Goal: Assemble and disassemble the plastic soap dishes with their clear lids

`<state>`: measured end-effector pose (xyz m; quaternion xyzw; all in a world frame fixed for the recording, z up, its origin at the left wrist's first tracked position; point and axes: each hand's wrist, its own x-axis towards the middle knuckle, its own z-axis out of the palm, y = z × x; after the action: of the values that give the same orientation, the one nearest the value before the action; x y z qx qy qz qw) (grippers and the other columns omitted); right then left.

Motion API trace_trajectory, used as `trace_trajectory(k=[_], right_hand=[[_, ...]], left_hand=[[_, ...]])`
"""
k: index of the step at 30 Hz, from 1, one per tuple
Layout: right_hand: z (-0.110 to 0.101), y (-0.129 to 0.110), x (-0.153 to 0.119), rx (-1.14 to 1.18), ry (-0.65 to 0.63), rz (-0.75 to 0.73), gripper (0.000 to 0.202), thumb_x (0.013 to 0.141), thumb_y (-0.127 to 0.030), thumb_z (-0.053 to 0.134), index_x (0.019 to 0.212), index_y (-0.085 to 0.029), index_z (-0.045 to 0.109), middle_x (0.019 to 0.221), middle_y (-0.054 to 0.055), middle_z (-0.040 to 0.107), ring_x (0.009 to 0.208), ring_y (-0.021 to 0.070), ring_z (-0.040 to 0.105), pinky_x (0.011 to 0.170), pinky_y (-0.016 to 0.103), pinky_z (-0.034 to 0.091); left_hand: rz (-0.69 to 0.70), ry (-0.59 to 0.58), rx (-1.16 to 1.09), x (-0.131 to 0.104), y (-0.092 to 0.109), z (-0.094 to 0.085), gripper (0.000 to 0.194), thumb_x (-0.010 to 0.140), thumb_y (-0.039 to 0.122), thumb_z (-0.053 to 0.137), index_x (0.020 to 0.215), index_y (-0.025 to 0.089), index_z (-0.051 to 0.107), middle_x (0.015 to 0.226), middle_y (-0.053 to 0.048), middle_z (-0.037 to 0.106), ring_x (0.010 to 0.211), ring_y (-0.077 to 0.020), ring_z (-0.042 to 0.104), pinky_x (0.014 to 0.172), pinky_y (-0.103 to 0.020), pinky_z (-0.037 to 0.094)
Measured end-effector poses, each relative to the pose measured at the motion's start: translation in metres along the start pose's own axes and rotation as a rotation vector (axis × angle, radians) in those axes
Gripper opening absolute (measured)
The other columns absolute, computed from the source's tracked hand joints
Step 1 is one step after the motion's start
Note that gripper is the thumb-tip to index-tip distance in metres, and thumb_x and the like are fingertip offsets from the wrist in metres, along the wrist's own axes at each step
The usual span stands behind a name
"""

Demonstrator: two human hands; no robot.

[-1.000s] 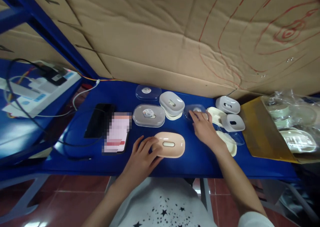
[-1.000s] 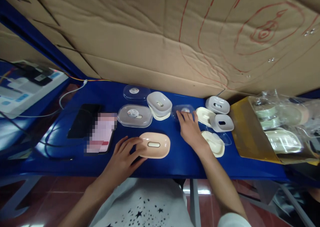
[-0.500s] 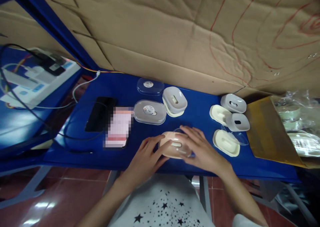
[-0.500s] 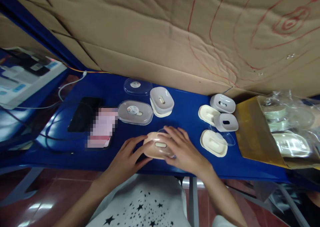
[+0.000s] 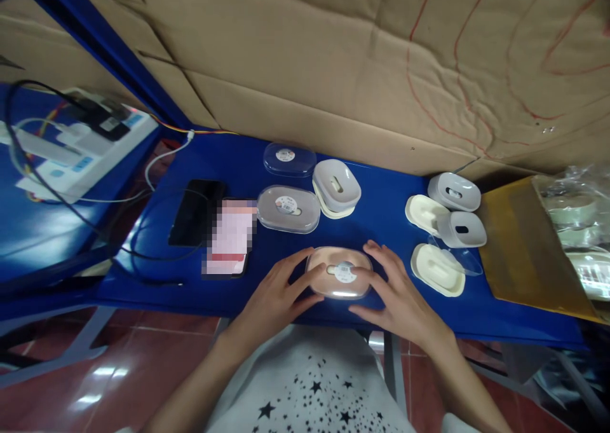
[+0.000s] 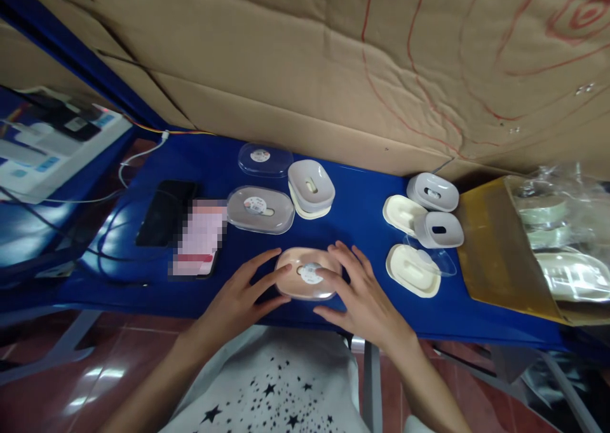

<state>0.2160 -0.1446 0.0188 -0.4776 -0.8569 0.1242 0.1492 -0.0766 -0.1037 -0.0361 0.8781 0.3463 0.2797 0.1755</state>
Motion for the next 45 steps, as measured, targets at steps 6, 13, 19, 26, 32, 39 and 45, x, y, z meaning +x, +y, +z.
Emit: trace_trajectory(k=[6,13,19,26,32,39,45], right_hand=[[0.018,0.002,-0.026,0.101,0.080,0.066,0.035,0.104,-0.030,0.069,0.136,-0.024,0.059,0.157,0.016,0.055,0.153,0.0328,0.051,0.118,0.055,0.057],[0.029,0.014,-0.015,0.174,0.186,0.002,0.028,0.103,-0.031,0.071,0.128,-0.023,0.061,0.150,0.016,0.062,0.153,0.0318,0.051,0.118,0.055,0.054],[0.010,0.038,0.051,0.082,0.195,0.045,0.034,0.113,-0.033,0.050,0.144,-0.023,0.058,0.163,0.015,0.055,0.159,0.0313,0.043,0.126,0.059,0.040],[0.022,0.067,0.108,-0.104,0.200,0.105,0.032,0.109,-0.037,0.058,0.135,-0.020,0.069,0.136,0.014,0.075,0.134,0.0342,0.064,0.121,0.058,0.042],[0.003,0.053,0.022,-0.066,0.356,0.185,0.027,0.107,-0.027,0.062,0.134,-0.025,0.066,0.126,0.011,0.075,0.124,0.0314,0.068,0.108,0.053,0.055],[0.020,-0.004,-0.080,0.084,0.226,0.273,0.032,0.104,-0.014,0.064,0.133,-0.025,0.066,0.129,0.010,0.074,0.131,0.0300,0.067,0.111,0.054,0.060],[0.013,0.001,-0.069,0.165,0.228,0.220,0.035,0.103,-0.013,0.057,0.131,-0.030,0.068,0.138,0.006,0.073,0.141,0.0290,0.063,0.113,0.056,0.059]], left_hand=[[-0.044,-0.006,-0.114,-0.003,0.001,0.005,0.054,0.107,0.039,0.066,0.156,0.028,0.049,0.159,-0.015,0.053,0.143,-0.0310,0.061,0.111,-0.051,0.063],[-0.046,0.014,-0.091,-0.001,-0.006,0.011,0.057,0.107,0.037,0.067,0.159,0.031,0.046,0.163,-0.014,0.049,0.143,-0.0313,0.061,0.111,-0.052,0.062],[0.039,0.042,0.091,0.004,0.000,0.004,0.045,0.103,0.019,0.070,0.146,0.028,0.060,0.160,-0.014,0.053,0.154,-0.0353,0.049,0.119,-0.055,0.053],[-0.053,0.154,0.151,0.004,0.001,0.000,0.028,0.101,0.022,0.073,0.128,0.026,0.066,0.147,-0.014,0.063,0.143,-0.0334,0.060,0.111,-0.051,0.057],[-0.158,0.234,0.205,0.011,-0.007,0.005,0.028,0.100,0.023,0.074,0.127,0.026,0.066,0.148,-0.013,0.062,0.142,-0.0342,0.060,0.110,-0.051,0.058],[-0.219,0.302,0.269,0.036,-0.010,0.012,0.030,0.099,0.022,0.074,0.128,0.022,0.064,0.152,-0.020,0.058,0.146,-0.0420,0.054,0.117,-0.066,0.045],[0.129,0.045,0.137,0.038,0.023,0.014,0.032,0.102,0.019,0.067,0.134,0.026,0.066,0.151,-0.012,0.063,0.144,-0.0316,0.057,0.124,-0.057,0.038]])
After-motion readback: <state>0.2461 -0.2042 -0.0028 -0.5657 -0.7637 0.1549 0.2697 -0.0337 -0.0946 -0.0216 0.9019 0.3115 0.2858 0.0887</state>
